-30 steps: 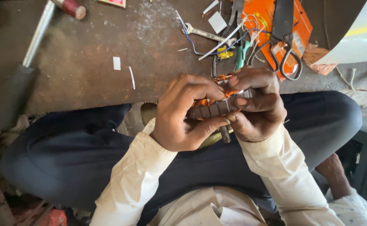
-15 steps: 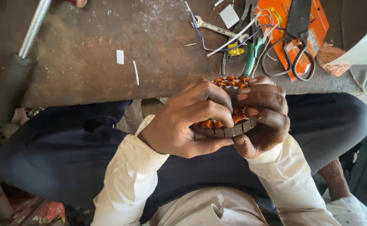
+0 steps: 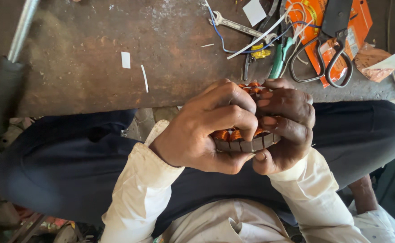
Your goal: The person sits cross-legged on the floor and works on a motor stator, inserting small white insulating strips into the slots between copper windings. They use scissors to cut the strips to size and repeatedly adjust the stator to fit the pieces.
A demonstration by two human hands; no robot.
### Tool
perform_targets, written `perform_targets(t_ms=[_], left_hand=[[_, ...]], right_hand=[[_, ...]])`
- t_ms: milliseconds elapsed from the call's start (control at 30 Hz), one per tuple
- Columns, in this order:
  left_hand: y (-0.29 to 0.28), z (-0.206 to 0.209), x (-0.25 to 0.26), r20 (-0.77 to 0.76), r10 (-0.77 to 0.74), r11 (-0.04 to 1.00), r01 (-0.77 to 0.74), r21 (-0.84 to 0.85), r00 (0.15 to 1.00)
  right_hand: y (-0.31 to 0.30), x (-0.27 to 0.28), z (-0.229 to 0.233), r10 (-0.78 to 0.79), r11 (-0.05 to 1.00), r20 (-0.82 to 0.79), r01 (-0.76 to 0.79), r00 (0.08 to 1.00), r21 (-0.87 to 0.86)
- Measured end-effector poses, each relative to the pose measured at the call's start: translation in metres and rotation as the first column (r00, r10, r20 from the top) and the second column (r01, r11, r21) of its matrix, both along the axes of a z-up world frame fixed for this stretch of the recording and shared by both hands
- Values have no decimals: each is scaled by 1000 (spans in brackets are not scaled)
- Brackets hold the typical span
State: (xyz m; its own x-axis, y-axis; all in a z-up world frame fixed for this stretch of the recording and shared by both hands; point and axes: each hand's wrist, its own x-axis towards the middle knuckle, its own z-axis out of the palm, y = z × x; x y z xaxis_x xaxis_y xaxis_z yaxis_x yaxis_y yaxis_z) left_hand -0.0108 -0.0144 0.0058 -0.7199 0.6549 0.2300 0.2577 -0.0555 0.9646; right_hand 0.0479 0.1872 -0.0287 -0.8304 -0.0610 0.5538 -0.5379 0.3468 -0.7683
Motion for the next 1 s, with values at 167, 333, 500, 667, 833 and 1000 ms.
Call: perform_targets(t_ms=[167,333,500,667,833,1000], left_hand=[[-1,3,2,0,21,999,-21,-44,1000],[1,4,2,2,49,998,-48,-42,999],[3,5,4,-26,73,995,-75,-70,997],[4,5,7,-46,92,992,-96,-79,995],[5,6,5,-85,112,991,-117,-58,990],[7,6,6,-217,215,976,-219,6,952]], right_hand=[[4,6,3,3,999,61,-6,998,44],[1,6,0,-11,1000,48,10,999,19],[-2,7,0,-23,999,49,25,999,-32],[-4,9,-4,-40,997,49,43,998,-61],[-3,7,-2,-30,996,82,37,996,-87],[3,8,11,8,999,176,-2,984,-38]])
